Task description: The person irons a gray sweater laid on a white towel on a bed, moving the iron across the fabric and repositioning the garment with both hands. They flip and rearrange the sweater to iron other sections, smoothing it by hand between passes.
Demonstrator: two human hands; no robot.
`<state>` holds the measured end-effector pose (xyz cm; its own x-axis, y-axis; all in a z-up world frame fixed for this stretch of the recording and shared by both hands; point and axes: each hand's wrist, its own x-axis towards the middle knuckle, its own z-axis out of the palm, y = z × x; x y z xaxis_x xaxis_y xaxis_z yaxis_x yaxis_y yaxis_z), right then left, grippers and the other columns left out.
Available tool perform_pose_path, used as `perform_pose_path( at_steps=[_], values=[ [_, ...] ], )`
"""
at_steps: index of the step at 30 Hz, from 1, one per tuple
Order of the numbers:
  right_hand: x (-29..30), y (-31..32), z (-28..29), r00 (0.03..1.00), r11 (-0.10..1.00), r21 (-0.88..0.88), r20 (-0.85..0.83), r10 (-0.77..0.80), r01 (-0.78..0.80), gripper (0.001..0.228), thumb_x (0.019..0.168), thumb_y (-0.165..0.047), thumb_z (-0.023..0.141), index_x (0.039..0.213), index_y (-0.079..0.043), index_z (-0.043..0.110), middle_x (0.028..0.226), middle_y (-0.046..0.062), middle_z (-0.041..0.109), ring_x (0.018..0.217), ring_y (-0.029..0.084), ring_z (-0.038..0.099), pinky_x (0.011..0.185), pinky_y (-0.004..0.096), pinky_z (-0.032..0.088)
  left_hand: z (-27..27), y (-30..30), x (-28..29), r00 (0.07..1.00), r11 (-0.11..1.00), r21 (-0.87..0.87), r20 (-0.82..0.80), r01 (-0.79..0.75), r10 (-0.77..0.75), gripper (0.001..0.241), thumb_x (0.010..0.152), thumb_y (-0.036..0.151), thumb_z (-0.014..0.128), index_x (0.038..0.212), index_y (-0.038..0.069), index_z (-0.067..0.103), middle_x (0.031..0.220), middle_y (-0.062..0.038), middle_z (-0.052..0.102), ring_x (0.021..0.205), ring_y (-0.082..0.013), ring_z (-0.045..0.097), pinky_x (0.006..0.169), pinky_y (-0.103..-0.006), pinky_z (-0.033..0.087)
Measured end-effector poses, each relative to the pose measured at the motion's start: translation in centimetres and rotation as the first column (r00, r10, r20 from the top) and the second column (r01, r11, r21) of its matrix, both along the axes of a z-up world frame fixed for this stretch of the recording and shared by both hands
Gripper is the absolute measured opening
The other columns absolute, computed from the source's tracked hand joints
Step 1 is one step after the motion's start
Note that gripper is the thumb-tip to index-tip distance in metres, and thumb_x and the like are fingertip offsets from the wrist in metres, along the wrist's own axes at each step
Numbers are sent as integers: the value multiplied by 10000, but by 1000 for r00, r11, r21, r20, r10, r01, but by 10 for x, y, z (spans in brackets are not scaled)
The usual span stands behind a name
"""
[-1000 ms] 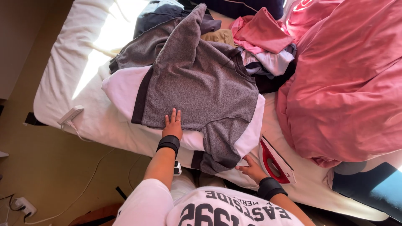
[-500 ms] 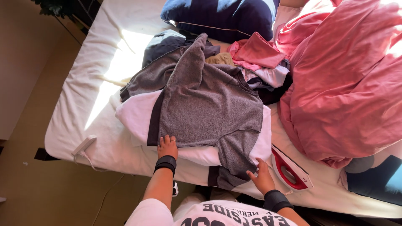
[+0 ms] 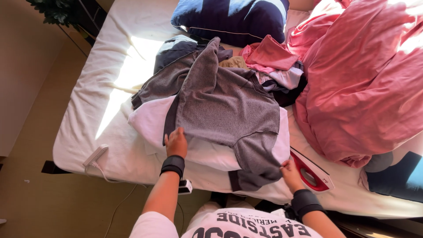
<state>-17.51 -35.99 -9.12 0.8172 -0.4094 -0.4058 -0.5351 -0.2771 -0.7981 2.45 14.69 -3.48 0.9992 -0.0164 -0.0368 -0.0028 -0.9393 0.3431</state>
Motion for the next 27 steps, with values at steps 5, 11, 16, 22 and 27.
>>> perform_pose_path(
  at_steps=[5, 11, 16, 22, 27],
  values=[
    [45, -36, 45, 1000, 952, -306, -6, 18, -19, 286, 1070, -367, 575, 1256, -153, 612, 1144, 233, 719, 1123, 461, 658, 910, 532, 501, 43, -7, 75, 779, 950, 310, 591, 19, -209, 275, 1025, 354, 521, 1245, 199, 576, 976, -34, 620, 852, -238, 667, 666, -434, 593],
    [78, 42, 295, 845, 864, -146, -338, 415, -482, 367, 690, -311, 872, 890, -12, 797, 813, 96, 770, 818, 268, 660, 764, 382, 516, 200, -5, 133, 830, 868, 232, 265, 439, -491, 814, 704, 589, 830, 1262, 115, 474, 1077, -121, 557, 985, -391, 632, 803, -570, 574],
    [127, -55, 284, 828, 683, -467, -320, 461, -561, 253, 765, -308, 808, 899, -94, 779, 803, 102, 746, 810, 271, 649, 729, 410, 477, 200, 5, 206, 743, 742, 555, 298, 375, -599, 510, 660, 353, 776, 1077, 143, 568, 1019, -81, 525, 823, -334, 607, 589, -500, 560],
    [167, -107, 335, 949, 810, -584, 223, 225, -54, 158, 977, -271, 766, 1048, -153, 689, 912, 11, 653, 804, 149, 551, 673, 333, 418, 265, -11, 242, 634, 838, 543, 629, 56, -450, 154, 881, 158, 589, 993, 241, 656, 944, -7, 595, 726, -269, 632, 466, -419, 504],
    [148, -153, 397, 900, 810, -587, 363, 240, 21, 187, 1190, -273, 758, 1112, -171, 622, 928, -53, 548, 827, 101, 464, 729, 309, 349, 361, -4, 209, 553, 910, 389, 732, 141, -398, 221, 830, 72, 602, 1024, 176, 618, 878, -54, 583, 582, -318, 656, 410, -445, 499]
  ],
)
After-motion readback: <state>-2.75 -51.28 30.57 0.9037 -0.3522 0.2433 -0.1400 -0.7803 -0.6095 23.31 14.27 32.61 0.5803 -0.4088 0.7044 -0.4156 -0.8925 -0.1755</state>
